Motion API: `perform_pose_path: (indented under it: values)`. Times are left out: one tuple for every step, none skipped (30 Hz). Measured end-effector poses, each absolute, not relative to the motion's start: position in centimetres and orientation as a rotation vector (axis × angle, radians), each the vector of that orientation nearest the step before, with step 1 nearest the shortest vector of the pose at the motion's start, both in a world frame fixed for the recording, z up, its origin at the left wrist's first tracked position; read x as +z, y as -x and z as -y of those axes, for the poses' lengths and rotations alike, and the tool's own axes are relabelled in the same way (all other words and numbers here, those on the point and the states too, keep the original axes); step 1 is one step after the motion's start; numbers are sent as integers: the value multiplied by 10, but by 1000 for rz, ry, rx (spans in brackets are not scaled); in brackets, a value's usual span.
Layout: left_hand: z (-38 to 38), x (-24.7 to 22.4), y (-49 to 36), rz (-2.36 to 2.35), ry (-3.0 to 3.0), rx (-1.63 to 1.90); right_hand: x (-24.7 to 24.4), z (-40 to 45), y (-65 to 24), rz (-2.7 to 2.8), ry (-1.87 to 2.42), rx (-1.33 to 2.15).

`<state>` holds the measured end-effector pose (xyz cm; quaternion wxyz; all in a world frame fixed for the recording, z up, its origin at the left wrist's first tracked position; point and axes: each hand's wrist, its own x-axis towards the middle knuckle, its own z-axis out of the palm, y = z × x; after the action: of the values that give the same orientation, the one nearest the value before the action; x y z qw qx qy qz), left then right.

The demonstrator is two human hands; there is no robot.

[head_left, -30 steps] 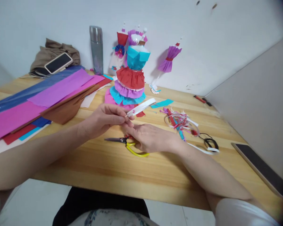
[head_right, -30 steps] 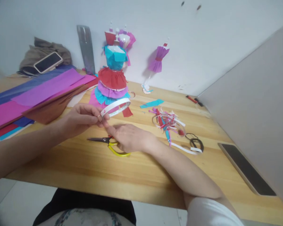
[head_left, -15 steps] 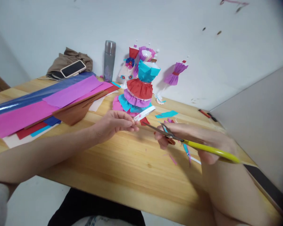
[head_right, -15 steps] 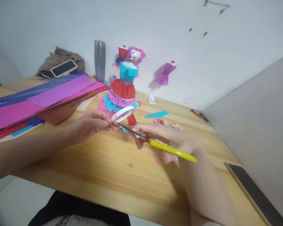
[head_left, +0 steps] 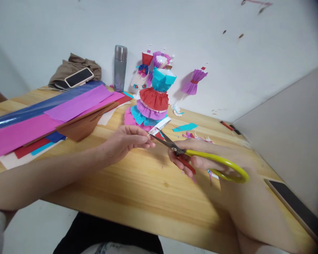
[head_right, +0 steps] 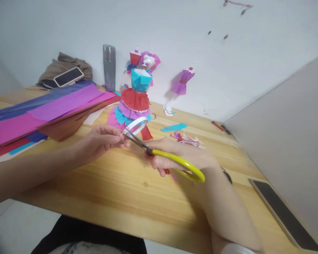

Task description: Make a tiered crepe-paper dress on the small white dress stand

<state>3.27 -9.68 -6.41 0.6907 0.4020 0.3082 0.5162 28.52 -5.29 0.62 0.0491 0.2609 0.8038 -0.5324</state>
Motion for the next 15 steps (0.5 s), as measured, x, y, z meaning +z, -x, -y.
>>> perform_pose_path:
  values:
    - [97,-65,-33,-708,-912,1161,4,52,-285,-2477,-774,-1630]
    - [97,-66,-34,-730,-933,1171,0,52,-284,-2512,-747,-1647]
    - [98,-67,-35,-751,-959,1178,-4,51,-283,-2542,-713,-1675]
    - [98,-68,-36,-768,-986,1182,-8,51,-281,-2550,-680,-1724]
    - [99,-69,-37,-781,-1011,1181,-11,51,-279,-2540,-655,-1784]
    - [100,-70,-37,-791,-1032,1180,-14,52,-277,-2522,-638,-1858]
    - [100,-70,-38,-796,-1049,1179,-16,53,-274,-2502,-638,-1919]
    - [101,-70,-39,-801,-1063,1181,-17,54,-271,-2498,-640,-1954]
    - [102,-70,-39,-803,-1078,1185,-18,56,-268,-2514,-644,-1967]
    - [102,-69,-40,-804,-1093,1192,-17,58,-266,-2539,-645,-1959]
    - [103,-68,-40,-806,-1103,1196,-17,59,-264,-2572,-657,-1933]
    - [103,-67,-40,-809,-1109,1200,-16,61,-262,-2601,-669,-1902]
    - [103,-66,-39,-819,-1110,1198,-16,62,-261,-2616,-698,-1873]
    - [103,-64,-39,-837,-1107,1195,-16,62,-261,-2624,-727,-1858]
    - [104,-63,-39,-858,-1103,1194,-17,62,-260,-2630,-756,-1831]
